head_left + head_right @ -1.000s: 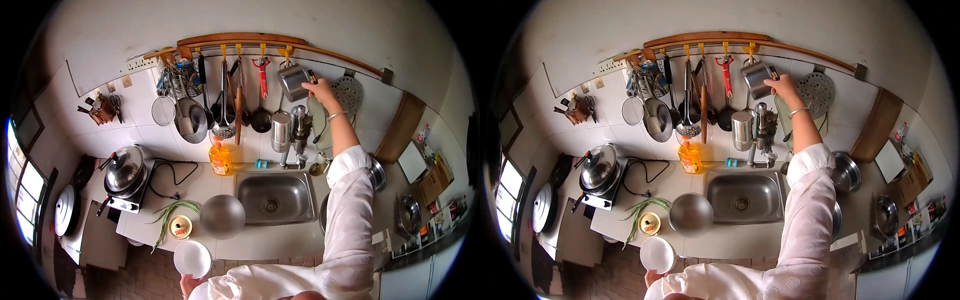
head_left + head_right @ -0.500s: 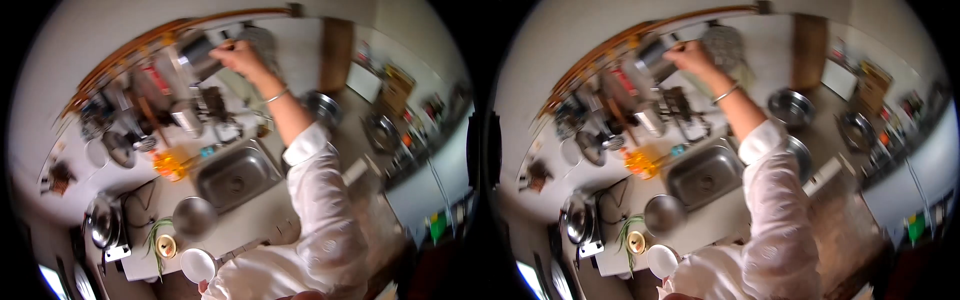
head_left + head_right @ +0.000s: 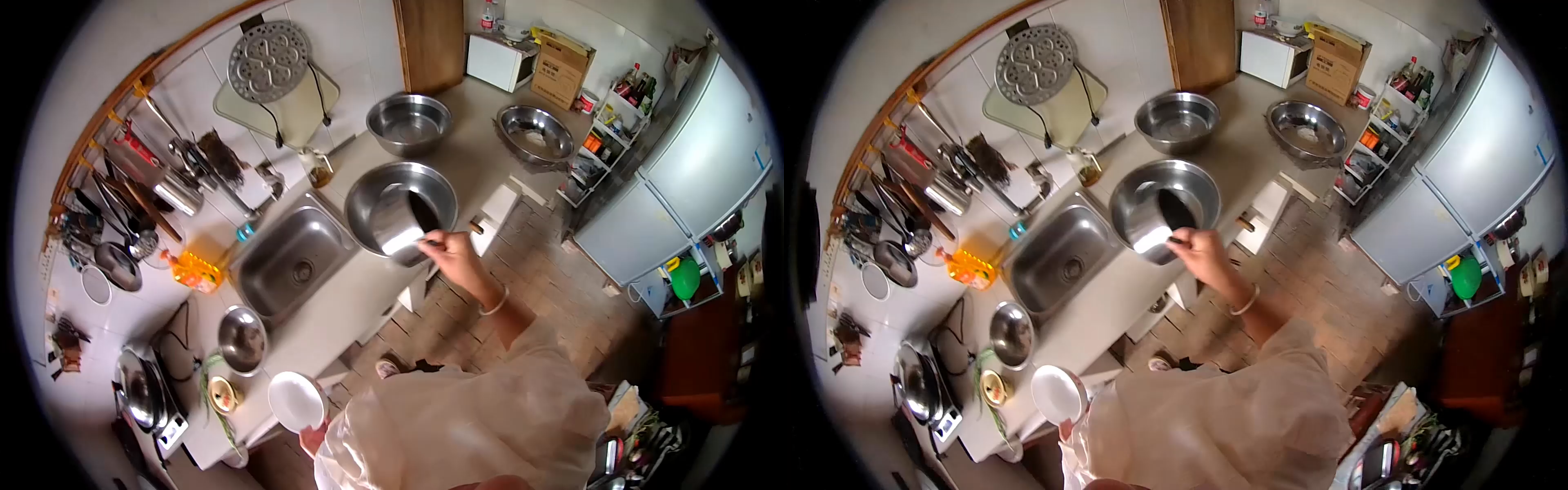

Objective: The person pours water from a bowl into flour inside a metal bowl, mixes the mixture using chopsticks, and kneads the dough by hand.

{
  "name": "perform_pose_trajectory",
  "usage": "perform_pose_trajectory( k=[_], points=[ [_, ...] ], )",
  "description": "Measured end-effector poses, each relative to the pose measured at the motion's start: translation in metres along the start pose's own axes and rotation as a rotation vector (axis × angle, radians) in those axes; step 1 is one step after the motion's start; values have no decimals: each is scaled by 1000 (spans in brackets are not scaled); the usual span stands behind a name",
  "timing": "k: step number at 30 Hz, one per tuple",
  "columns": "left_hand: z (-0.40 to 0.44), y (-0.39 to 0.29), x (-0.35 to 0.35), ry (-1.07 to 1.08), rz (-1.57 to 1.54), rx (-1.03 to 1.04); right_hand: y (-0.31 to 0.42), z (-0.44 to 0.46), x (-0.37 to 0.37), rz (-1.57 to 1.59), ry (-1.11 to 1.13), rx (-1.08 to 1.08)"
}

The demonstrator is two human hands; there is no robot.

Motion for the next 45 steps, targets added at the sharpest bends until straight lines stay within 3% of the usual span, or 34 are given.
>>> perform_pose_trajectory(
  k=[3,9,12,17,22,27,31,34,35,37,38,41,45],
  points=[
    [-21,40,-4,43,-11,-40,-43,-24,-78,-149,-157,114],
    [-66,122,8,34,83,-151,-154,-18,-134,-118,-160,209],
    [-82,151,19,-8,110,-185,-189,24,-143,-329,-178,90],
    [-67,185,39,0,238,-123,-274,119,-133,-511,-145,136],
    [-66,218,154,-55,180,-4,-334,190,-104,-530,-32,241],
    [-58,262,221,-119,63,-9,-363,218,-58,-244,159,539],
    [-71,280,251,-192,40,78,-402,217,-20,-164,366,569],
    [-69,293,232,-268,16,46,-378,234,-41,-114,407,549],
    [-68,293,230,-261,28,44,-402,242,-49,-94,357,377],
    [-68,290,226,-247,52,42,-382,268,-103,-228,141,251],
    [-67,288,225,-254,42,46,-382,278,-124,-467,72,139],
    [-63,284,236,-257,20,65,-398,285,-124,-479,256,146],
    [-59,273,261,-208,43,90,-386,266,-101,-648,456,-23]
  ],
)
Point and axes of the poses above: each hand's wrist, its own z-axis towards the middle knuckle, its own x-axis out of the palm, y = z × x, the point moved 10 cm from there along z, towards the middle knuckle, and after that the axes turned 11 degrees about -y, right-handed, at the moved point
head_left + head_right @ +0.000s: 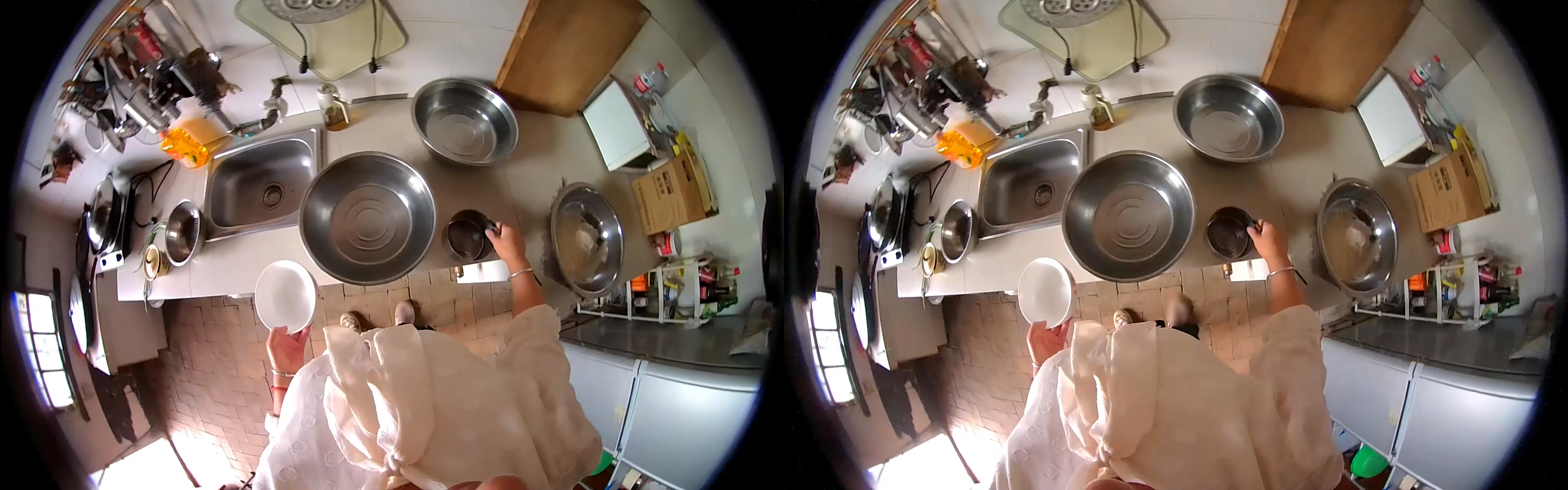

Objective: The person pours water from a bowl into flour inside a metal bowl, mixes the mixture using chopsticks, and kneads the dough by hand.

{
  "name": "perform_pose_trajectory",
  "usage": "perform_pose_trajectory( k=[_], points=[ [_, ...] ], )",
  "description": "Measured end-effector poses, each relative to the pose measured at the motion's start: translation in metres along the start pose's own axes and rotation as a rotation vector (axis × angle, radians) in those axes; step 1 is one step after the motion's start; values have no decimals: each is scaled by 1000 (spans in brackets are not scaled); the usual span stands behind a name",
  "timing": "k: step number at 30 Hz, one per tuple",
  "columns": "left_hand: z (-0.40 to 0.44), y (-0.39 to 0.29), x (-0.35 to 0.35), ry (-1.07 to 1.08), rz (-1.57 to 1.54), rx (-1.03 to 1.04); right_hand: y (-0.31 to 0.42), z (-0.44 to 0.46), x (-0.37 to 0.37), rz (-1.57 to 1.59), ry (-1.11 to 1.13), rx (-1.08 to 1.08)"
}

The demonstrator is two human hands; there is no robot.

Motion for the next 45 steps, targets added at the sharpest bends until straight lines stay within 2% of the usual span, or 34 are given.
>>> perform_pose_trajectory(
  k=[2,4,5,8,10,11,14,16,17,20,22,24,27,30,32,36,37,40,45],
  points=[
    [-1,-5,0,20,7,4,-9,-10,10,-118,47,13],
    [4,-8,-8,42,4,-24,-18,-22,10,-117,-18,48],
    [4,-9,-9,50,-2,-28,-30,-30,12,-110,64,180],
    [14,-11,-25,74,-14,-34,-49,-44,-8,133,-60,302],
    [17,-16,-29,104,5,-9,-7,-49,-46,502,-132,385],
    [19,-17,-30,103,3,-20,18,-50,-63,589,-128,457],
    [25,-21,-29,115,33,-25,90,-38,-91,651,-139,300],
    [31,-23,-24,151,27,-39,132,-31,-90,456,-177,145],
    [31,-25,-19,180,22,-43,158,-29,-84,461,-158,36],
    [33,-32,-8,244,11,-16,232,-31,-61,232,-104,-114],
    [28,-44,1,279,22,23,272,-36,-37,19,-148,-390],
    [32,-47,0,298,64,11,306,-50,-19,-85,-152,-561],
    [31,-53,3,325,84,1,330,-66,8,-281,-84,-601],
    [30,-56,3,319,86,-18,334,-77,28,-329,-53,-642],
    [28,-58,4,294,71,-33,334,-82,34,-281,-51,-676],
    [35,-56,3,290,129,-25,318,-66,19,-59,-115,-544],
    [36,-55,5,305,132,-29,325,-64,-1,-57,-95,-420],
    [38,-54,16,340,145,-46,329,-56,-37,114,-193,-446],
    [43,-44,42,381,166,-78,328,-49,-80,377,-140,-292]
  ],
)
Point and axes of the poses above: each hand's wrist, its own z-axis towards the middle knuckle, its own x-axis out of the palm, y = z × x, the point moved 10 cm from there along z, towards the middle knuckle, and after that the axes turned 11 degrees about -y, right-handed, at the moved point
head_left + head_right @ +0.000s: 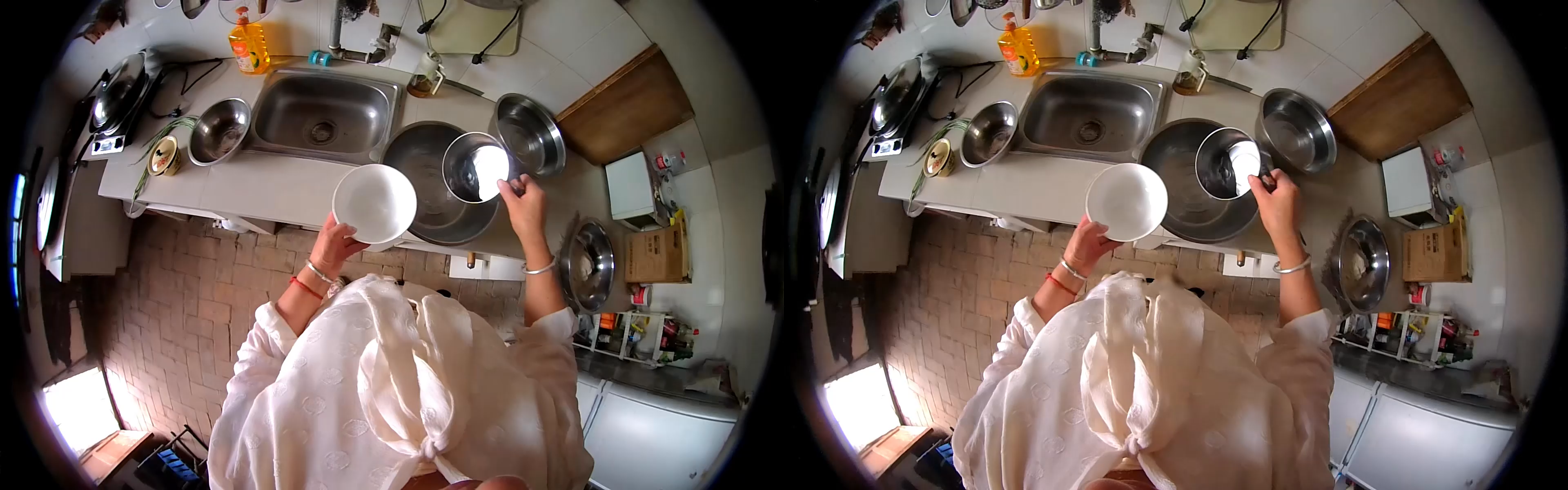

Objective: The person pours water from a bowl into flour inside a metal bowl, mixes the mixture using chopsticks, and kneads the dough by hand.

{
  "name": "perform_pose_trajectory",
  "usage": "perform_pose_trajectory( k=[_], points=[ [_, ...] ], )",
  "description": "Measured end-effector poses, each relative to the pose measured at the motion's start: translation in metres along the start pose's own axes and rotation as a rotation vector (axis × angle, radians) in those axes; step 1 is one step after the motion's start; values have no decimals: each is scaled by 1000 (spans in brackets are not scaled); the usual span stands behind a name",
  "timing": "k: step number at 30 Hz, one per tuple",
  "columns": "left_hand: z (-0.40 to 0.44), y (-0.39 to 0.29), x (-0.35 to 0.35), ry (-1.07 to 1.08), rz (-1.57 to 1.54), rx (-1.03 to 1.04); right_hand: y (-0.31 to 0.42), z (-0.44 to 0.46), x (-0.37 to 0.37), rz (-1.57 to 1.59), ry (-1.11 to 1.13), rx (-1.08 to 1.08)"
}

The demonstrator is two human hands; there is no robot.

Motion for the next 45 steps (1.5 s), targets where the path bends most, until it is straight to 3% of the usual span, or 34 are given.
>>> perform_pose_trajectory(
  k=[2,6,10,21,34,37,42,45],
  points=[
    [4,0,12,19,16,-5,3,0,-6,100,-25,-7],
    [5,1,35,46,27,-23,47,-9,-17,13,14,-59],
    [6,7,50,75,51,-34,99,-23,-19,3,-33,-352],
    [-2,12,52,51,22,-2,158,-59,-4,-141,-7,-813],
    [-15,17,23,-52,-3,8,177,-85,-12,-117,-46,-996],
    [-15,17,19,-53,-11,27,156,-73,-20,9,-114,-826],
    [-16,16,9,-65,-35,38,-7,-26,11,164,-66,-83],
    [-19,12,5,-87,-47,48,-24,-26,20,-167,-89,-189]
  ],
)
Point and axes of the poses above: each hand's wrist, its own z-axis towards the middle knuckle, its own x-axis out of the palm, y = z × x, the point moved 10 cm from there along z, towards the middle knuckle, and after that the axes turned 11 degrees about -y, right-handed, at the moved point
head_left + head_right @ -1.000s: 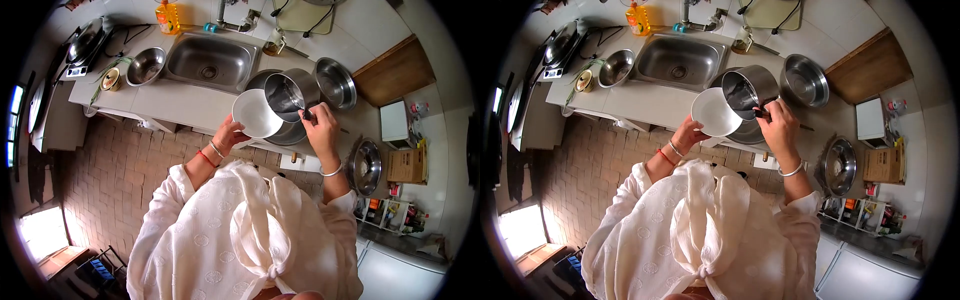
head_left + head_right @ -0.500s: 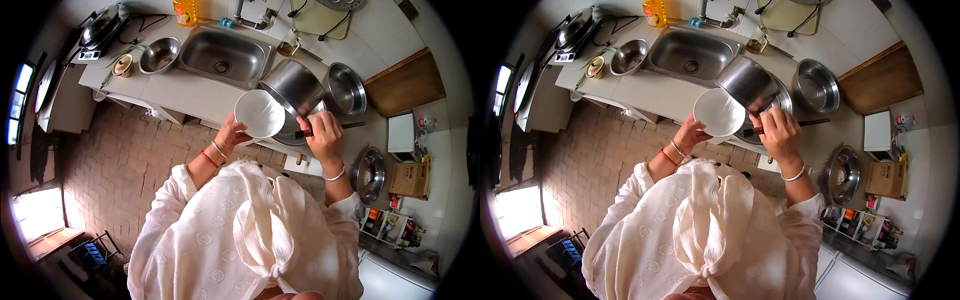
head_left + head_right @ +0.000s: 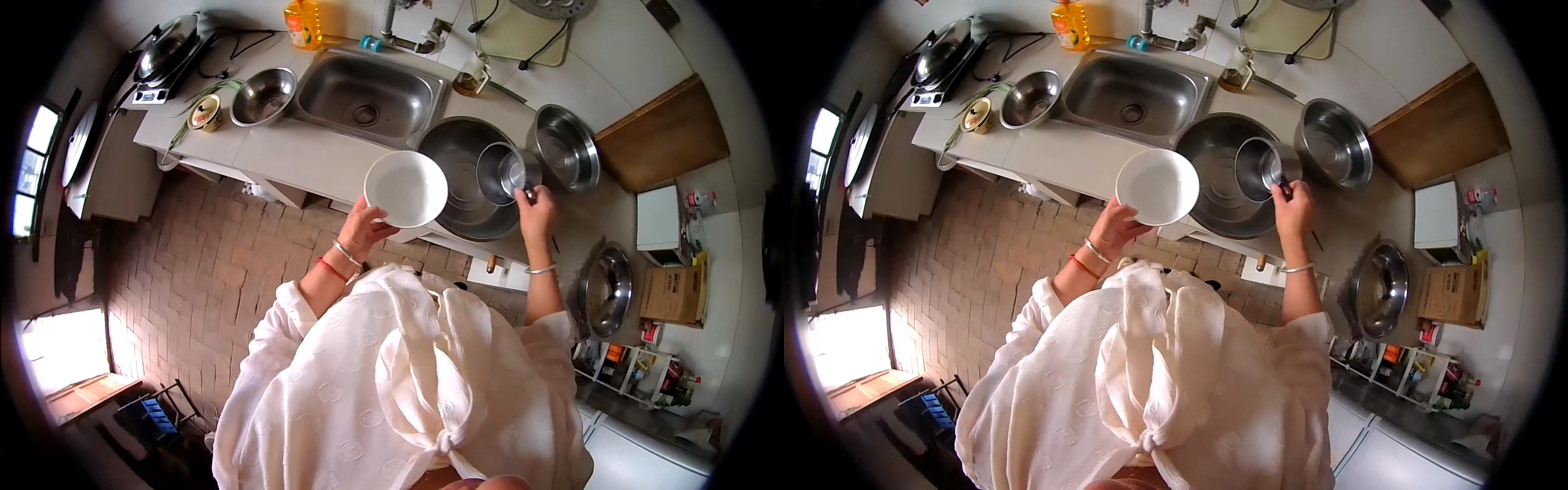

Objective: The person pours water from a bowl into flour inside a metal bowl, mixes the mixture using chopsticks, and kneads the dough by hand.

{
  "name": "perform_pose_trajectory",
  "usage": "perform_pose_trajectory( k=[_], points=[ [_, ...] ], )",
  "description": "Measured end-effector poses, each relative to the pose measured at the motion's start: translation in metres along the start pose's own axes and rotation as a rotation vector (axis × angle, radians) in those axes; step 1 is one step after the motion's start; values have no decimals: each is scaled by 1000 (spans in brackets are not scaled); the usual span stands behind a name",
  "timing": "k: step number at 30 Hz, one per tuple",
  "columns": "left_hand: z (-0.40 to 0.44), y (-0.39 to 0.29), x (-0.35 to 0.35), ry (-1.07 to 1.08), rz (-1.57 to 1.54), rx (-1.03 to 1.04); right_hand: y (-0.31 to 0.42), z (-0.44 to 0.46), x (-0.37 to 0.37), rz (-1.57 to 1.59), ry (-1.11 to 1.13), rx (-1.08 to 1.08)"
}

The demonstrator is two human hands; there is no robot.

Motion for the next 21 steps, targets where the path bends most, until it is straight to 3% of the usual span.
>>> perform_pose_trajectory(
  k=[5,9,13,17,21],
  points=[
    [-10,-4,-6,-17,15,16,-16,-29,41,-190,180,-207],
    [-10,-6,-10,-35,7,46,-19,-38,56,-219,223,-194],
    [-15,-8,-5,-60,-36,65,-41,-22,49,-7,156,85],
    [-7,1,-5,-56,16,36,-63,-3,41,591,97,399],
    [-1,5,3,-41,50,25,-36,13,19,644,118,400]
  ],
)
Point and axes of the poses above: each hand's wrist, its own z-axis towards the middle knuckle, its own x-axis out of the palm, y = z × x, the point moved 10 cm from there along z, towards the middle knuckle, and after that the axes turned 11 degrees about -y, right-handed, at the moved point
